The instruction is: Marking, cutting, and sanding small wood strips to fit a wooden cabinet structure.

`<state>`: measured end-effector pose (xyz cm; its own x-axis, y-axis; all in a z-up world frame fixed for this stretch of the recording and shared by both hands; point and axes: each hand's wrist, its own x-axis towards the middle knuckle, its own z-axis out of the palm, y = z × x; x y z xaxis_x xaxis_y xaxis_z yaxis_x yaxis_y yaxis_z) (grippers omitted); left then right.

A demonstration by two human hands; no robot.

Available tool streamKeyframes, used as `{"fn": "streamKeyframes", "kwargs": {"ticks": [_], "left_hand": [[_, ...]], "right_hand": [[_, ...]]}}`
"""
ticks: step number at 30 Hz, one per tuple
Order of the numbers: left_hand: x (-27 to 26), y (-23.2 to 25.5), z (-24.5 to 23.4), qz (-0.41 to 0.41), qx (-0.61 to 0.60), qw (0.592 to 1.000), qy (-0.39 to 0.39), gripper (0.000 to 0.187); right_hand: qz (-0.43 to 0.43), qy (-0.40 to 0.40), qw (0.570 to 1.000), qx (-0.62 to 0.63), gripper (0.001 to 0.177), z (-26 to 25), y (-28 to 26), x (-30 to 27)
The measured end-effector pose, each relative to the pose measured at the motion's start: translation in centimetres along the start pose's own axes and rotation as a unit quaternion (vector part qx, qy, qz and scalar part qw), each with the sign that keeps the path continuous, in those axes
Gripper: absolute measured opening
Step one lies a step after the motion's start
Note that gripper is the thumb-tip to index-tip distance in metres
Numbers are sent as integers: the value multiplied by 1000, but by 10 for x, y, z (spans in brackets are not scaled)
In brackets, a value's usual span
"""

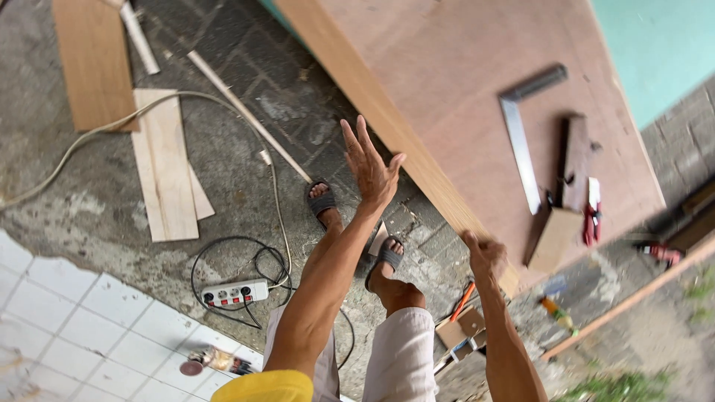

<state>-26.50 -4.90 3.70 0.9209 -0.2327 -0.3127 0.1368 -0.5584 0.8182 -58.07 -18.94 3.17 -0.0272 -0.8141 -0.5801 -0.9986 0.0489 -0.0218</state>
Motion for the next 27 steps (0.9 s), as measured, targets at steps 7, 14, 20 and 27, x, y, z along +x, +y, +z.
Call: {"fn": "streamKeyframes", "kwargs": {"ticks": [7, 14, 20, 27], "left_hand": [[-111, 41, 54, 236, 238, 929, -160, 103], [-166, 26, 98, 187, 349, 893, -215, 109], [-182, 36, 114, 143, 452, 854, -215, 126], [-185, 40, 123, 85, 491, 840, -215, 131]], "right_hand": [[20, -23, 998, 59, 55, -7, -17, -15], [29, -22, 996, 78, 56, 0, -16, -19], [-145, 79, 967, 192, 49, 9, 31, -40], [-191, 90, 932, 294, 21, 50, 197, -61]]}}
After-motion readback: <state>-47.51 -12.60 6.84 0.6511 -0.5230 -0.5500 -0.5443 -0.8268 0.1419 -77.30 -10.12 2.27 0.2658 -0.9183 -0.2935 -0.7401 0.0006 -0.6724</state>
